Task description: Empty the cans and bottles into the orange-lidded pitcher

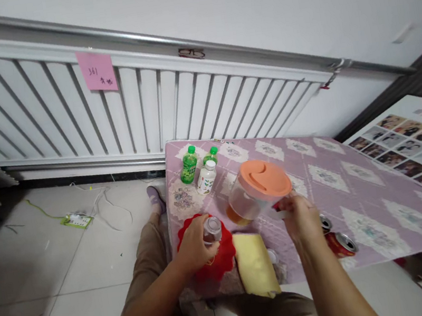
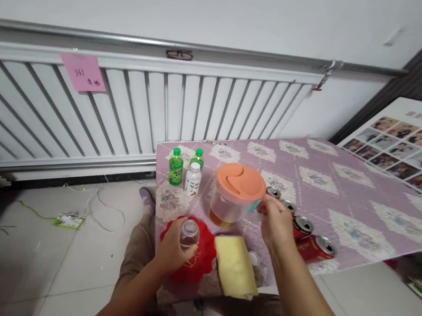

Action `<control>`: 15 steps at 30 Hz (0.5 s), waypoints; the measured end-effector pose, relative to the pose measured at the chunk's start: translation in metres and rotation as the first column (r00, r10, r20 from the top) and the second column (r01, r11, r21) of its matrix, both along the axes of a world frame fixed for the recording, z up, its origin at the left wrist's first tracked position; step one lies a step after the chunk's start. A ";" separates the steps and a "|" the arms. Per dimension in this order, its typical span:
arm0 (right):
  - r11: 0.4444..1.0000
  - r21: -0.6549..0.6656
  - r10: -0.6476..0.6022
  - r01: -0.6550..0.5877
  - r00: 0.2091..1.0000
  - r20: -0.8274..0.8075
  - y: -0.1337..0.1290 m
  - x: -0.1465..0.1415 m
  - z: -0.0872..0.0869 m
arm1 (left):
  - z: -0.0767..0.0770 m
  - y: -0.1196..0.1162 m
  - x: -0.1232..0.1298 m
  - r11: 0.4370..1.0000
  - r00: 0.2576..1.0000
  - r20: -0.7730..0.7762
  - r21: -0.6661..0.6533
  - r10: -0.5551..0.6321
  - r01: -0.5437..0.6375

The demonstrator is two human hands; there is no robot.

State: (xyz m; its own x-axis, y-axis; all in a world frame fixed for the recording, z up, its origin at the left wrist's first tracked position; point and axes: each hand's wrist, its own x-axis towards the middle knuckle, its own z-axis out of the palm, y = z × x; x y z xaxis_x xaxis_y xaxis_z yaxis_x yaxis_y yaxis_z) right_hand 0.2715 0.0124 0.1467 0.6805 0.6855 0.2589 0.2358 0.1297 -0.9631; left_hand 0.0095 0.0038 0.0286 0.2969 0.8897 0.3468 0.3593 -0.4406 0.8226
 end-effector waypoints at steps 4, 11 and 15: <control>0.995 0.057 -0.074 0.082 0.990 -0.120 0.016 -0.006 -0.030 | -0.003 0.002 0.001 1.000 1.000 -0.007 0.021 -0.022 0.022; 0.990 0.040 -0.127 0.136 0.975 -0.184 0.017 -0.012 -0.069 | -0.007 0.003 0.003 1.000 1.000 0.013 0.009 -0.016 0.016; 0.996 -0.003 -0.090 0.091 0.981 -0.172 0.013 -0.012 -0.080 | -0.008 0.001 0.003 1.000 1.000 0.007 0.008 -0.017 0.017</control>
State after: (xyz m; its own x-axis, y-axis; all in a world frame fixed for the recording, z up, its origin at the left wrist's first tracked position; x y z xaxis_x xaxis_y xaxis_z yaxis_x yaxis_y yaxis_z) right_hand 0.2594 0.0249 0.0663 0.7745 0.6178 0.1358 0.0776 0.1203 -0.9897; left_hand 0.0125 0.0053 0.0202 0.3097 0.8818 0.3558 0.3461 -0.4531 0.8215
